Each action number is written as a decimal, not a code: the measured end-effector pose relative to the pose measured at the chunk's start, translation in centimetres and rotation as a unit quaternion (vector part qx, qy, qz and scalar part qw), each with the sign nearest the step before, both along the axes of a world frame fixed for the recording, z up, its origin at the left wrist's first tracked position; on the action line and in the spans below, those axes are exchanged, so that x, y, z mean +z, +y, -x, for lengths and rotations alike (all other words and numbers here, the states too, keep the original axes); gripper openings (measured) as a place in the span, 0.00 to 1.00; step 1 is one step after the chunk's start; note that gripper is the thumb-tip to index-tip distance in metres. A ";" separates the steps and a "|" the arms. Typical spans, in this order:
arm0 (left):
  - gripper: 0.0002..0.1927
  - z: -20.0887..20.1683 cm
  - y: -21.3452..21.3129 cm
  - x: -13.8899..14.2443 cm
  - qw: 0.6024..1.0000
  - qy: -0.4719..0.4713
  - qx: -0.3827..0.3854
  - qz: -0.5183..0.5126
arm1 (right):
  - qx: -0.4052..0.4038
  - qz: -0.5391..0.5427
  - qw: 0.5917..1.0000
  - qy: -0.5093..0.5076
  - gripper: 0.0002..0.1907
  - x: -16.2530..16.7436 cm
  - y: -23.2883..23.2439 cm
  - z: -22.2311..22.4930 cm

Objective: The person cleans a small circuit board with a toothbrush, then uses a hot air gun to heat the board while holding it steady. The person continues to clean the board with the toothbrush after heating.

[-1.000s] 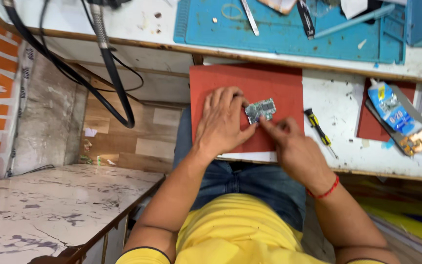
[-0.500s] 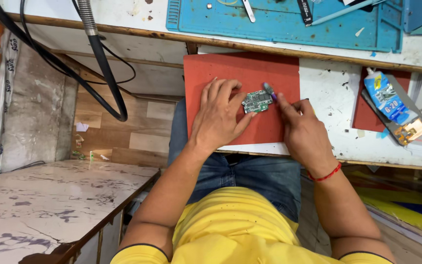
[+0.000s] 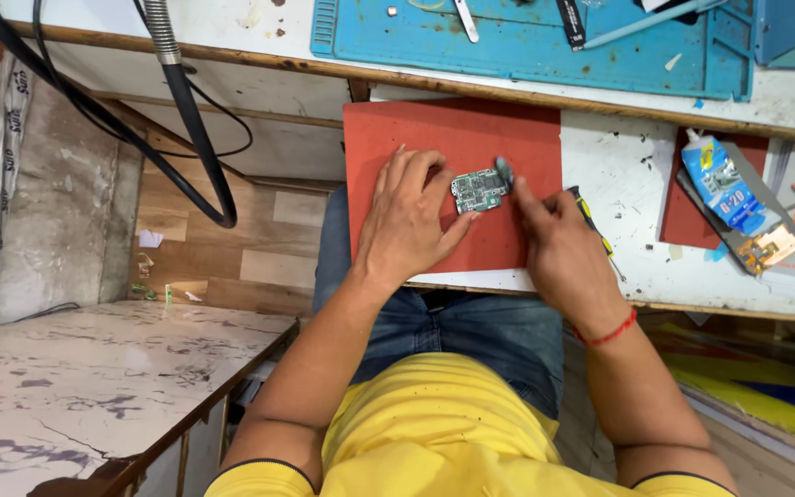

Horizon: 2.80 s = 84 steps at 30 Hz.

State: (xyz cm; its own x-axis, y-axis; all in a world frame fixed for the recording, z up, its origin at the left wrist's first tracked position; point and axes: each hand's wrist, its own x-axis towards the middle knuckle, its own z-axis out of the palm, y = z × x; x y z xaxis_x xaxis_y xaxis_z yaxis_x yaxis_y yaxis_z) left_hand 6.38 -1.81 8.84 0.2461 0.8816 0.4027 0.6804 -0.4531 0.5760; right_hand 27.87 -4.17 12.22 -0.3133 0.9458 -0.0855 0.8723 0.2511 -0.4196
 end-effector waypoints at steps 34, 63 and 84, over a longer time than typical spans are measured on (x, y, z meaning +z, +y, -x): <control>0.25 1.8 -1.3 0.7 0.995 0.034 0.083 0.040 | 0.048 -0.016 0.999 0.011 0.34 -0.9 0.4 1.9; 0.26 3.4 -0.9 0.5 0.998 -0.003 0.039 0.045 | 0.028 -0.009 0.999 0.025 0.30 -1.7 0.2 4.8; 0.24 3.0 -1.2 1.2 0.997 0.047 0.051 -0.018 | -0.049 -0.096 0.992 0.066 0.20 -1.3 -0.4 2.2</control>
State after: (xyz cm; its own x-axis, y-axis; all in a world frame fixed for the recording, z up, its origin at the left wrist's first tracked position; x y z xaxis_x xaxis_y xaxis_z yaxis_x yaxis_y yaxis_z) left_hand 3.38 -3.01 10.08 0.1936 0.8897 0.4134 0.7738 -0.3976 0.4931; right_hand 25.66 -4.60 10.91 -0.2159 0.9671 0.1346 0.8373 0.2543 -0.4840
